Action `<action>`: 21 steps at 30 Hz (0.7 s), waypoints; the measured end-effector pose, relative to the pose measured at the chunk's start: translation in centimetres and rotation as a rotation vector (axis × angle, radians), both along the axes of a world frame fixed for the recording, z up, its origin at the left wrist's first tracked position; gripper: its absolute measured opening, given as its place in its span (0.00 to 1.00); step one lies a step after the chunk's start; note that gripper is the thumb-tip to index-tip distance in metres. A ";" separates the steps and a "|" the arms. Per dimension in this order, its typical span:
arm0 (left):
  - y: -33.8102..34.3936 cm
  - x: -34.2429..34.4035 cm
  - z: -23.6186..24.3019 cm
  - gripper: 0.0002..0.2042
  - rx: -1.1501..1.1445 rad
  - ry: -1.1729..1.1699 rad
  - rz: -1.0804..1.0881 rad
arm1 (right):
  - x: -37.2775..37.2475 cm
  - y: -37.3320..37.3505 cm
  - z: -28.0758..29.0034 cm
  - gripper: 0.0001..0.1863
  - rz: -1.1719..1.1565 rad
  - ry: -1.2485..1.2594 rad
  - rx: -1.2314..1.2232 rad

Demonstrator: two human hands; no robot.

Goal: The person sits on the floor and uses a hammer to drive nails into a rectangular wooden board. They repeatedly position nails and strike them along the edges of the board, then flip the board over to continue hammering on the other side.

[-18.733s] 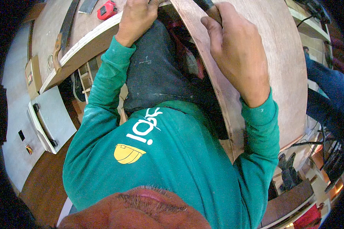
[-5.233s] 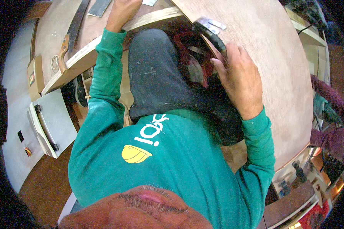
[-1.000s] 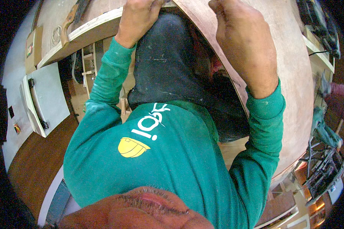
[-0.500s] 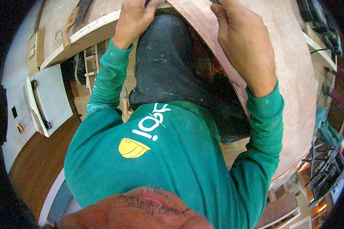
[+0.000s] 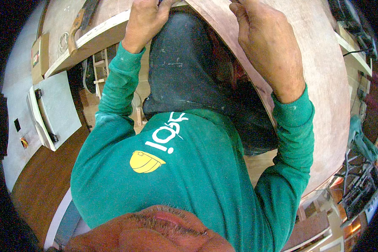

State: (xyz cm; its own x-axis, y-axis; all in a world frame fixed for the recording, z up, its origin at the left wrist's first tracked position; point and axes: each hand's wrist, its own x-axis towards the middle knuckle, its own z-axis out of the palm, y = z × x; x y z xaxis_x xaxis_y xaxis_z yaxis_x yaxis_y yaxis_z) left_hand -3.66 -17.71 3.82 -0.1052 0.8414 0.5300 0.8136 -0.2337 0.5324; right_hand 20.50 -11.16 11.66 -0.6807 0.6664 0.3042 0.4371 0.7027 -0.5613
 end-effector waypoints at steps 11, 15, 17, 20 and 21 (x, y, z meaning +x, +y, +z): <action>0.0 0.0 -0.3 0.04 0.024 -0.017 -0.002 | -0.2 0.1 -0.2 0.25 0.024 -0.012 -0.024; 0.0 0.1 -0.1 0.04 0.031 -0.031 -0.010 | -0.9 -1.1 0.9 0.25 -0.033 -0.060 0.010; 0.0 0.0 -0.1 0.04 0.023 -0.027 -0.009 | -0.4 -0.1 -0.2 0.25 0.022 -0.004 -0.033; 0.0 0.1 -0.1 0.04 0.022 -0.020 -0.005 | -0.5 -0.1 -0.1 0.25 0.000 -0.042 -0.060; 0.0 0.1 -0.2 0.04 0.024 -0.018 -0.004 | -0.5 0.0 -0.3 0.25 0.023 -0.017 -0.037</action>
State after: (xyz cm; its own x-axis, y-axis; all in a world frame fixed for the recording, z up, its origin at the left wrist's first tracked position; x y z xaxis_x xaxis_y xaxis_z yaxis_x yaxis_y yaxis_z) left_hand -3.53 -17.75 3.67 -0.1118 0.8290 0.5480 0.8030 -0.2495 0.5412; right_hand 19.98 -11.18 11.38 -0.7009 0.6611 0.2680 0.4309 0.6918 -0.5794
